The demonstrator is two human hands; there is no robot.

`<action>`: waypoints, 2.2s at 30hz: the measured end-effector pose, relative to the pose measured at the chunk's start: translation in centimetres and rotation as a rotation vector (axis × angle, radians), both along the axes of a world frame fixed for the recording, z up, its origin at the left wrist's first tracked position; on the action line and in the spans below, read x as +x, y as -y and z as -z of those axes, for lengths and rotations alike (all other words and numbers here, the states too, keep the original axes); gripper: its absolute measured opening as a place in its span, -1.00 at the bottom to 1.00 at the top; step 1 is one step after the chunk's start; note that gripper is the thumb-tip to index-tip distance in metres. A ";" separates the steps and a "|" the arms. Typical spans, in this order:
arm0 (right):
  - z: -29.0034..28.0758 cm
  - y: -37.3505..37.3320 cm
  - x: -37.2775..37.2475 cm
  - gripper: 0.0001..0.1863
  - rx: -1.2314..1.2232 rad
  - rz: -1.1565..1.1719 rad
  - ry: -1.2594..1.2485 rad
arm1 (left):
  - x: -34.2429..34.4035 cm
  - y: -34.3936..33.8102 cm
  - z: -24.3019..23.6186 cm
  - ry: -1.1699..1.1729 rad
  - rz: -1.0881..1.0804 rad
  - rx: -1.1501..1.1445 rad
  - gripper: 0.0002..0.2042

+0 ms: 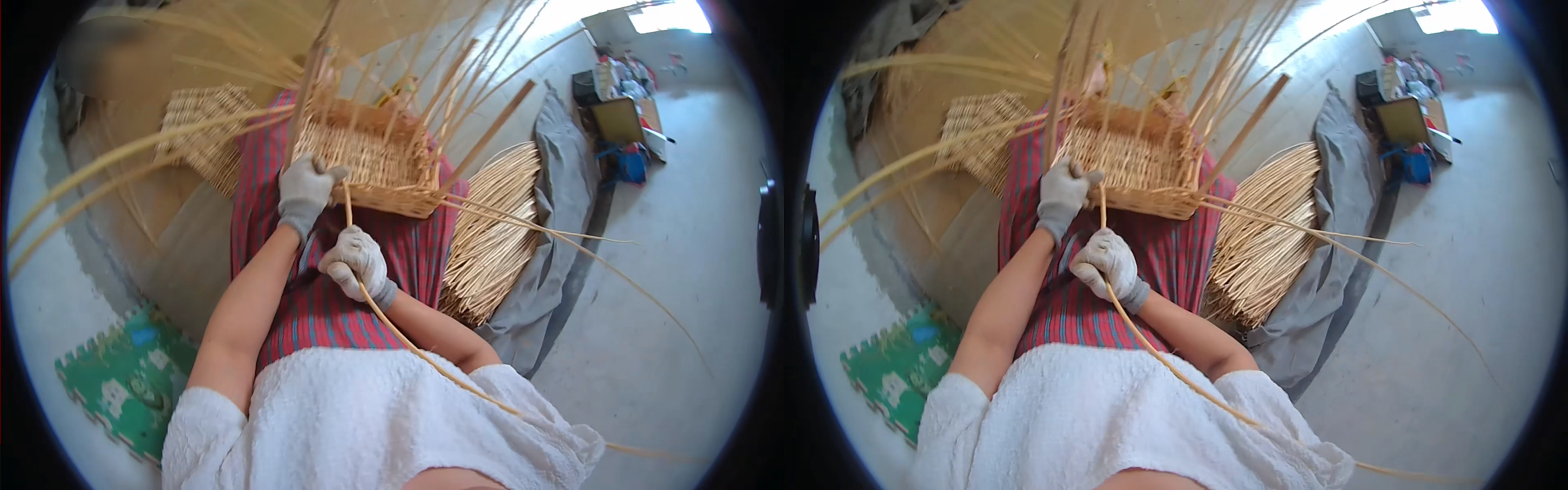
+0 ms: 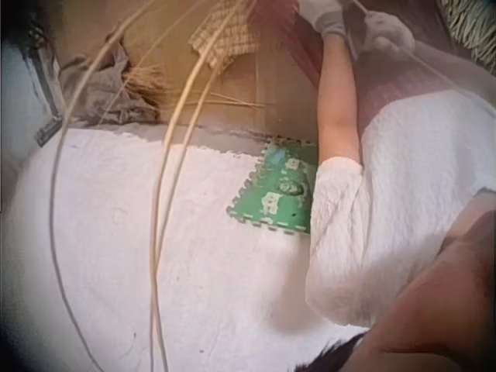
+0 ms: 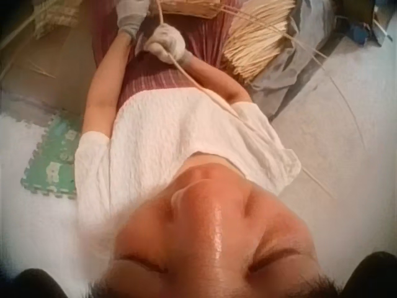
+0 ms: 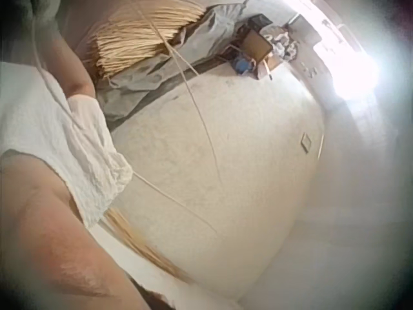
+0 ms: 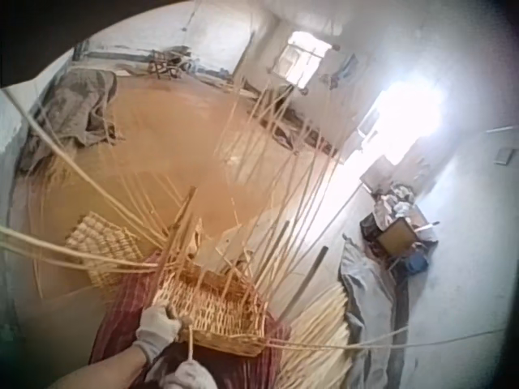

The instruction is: The person sits on the floor weaving a rectangular basket using thin wooden strips. They interlace the strips through a vertical frame, occasionally using a metal ruler to measure the basket's dimensions and a hammer to tighten the weave.

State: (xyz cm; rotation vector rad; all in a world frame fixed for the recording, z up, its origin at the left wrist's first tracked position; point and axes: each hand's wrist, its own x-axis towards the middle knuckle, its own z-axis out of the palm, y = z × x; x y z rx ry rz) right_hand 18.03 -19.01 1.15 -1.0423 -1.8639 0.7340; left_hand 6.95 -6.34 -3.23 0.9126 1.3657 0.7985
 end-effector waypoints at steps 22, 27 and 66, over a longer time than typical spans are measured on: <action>1.4 -5.1 6.1 -0.40 -0.289 0.264 -0.856 | -3.8 -0.5 3.2 0.623 0.005 -0.018 -0.75; 3.7 -5.2 11.7 -0.59 -0.539 0.317 -1.280 | -1.5 -0.7 -1.0 -0.067 0.119 -0.057 -0.75; -1.6 -15.8 10.9 -0.38 -0.155 0.583 -0.872 | 4.6 -0.6 -0.4 -0.068 0.401 -0.118 -0.67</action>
